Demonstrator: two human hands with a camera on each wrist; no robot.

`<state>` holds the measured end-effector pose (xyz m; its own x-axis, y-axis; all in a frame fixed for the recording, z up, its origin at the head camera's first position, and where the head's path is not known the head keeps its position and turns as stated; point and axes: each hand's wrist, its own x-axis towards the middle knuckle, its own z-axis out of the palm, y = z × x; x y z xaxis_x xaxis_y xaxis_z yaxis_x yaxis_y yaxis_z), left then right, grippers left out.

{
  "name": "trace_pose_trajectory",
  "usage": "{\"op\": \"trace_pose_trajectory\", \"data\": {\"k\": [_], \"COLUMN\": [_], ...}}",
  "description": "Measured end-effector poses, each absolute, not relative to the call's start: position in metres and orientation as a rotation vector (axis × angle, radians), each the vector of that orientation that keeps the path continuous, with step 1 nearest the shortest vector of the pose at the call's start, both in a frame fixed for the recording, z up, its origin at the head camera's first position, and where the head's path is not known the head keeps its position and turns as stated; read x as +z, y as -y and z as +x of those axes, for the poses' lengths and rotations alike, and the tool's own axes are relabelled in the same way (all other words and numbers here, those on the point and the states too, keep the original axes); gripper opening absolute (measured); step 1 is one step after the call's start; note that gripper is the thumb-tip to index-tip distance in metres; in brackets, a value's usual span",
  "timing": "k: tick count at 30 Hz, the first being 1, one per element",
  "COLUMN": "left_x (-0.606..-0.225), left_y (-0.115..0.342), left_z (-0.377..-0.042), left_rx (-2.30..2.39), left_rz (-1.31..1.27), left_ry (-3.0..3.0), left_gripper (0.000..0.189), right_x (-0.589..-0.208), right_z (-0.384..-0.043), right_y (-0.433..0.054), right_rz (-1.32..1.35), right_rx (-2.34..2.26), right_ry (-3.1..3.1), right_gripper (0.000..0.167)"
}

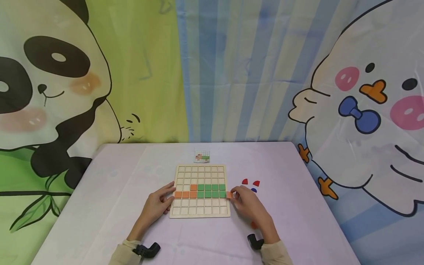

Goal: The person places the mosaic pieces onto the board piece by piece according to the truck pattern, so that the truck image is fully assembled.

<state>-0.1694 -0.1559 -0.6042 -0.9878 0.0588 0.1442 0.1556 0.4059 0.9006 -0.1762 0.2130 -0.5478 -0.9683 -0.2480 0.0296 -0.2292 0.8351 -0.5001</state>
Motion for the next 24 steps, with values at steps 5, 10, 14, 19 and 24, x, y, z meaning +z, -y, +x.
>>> {"op": "trace_pose_trajectory", "data": {"k": [5, 10, 14, 19, 24], "left_x": [-0.605, -0.605, -0.604, -0.602, -0.601], "left_y": [0.156, 0.157, 0.157, 0.157, 0.157], "left_z": [-0.171, -0.170, -0.169, -0.168, -0.168], "left_rx": [-1.659, -1.663, -1.665, -1.651, -1.670], "left_rz": [-0.189, -0.195, -0.186, -0.164, -0.150], "left_ry": [2.567, 2.567, 2.570, 2.587, 2.599], "left_gripper": [0.040, 0.041, 0.040, 0.039, 0.039], "right_x": [-0.550, -0.551, -0.551, -0.552, -0.552], "right_z": [-0.181, -0.185, -0.189, -0.193, -0.200], "right_y": [-0.205, -0.196, -0.189, -0.181, -0.173], "right_rz": [-0.439, -0.513, -0.528, -0.531, -0.568], "right_rx": [-0.837, -0.890, -0.901, -0.892, -0.856], "right_ry": [-2.981, -2.970, -2.947, -2.951, -2.954], "right_gripper": [0.026, 0.024, 0.024, 0.022, 0.018]}}
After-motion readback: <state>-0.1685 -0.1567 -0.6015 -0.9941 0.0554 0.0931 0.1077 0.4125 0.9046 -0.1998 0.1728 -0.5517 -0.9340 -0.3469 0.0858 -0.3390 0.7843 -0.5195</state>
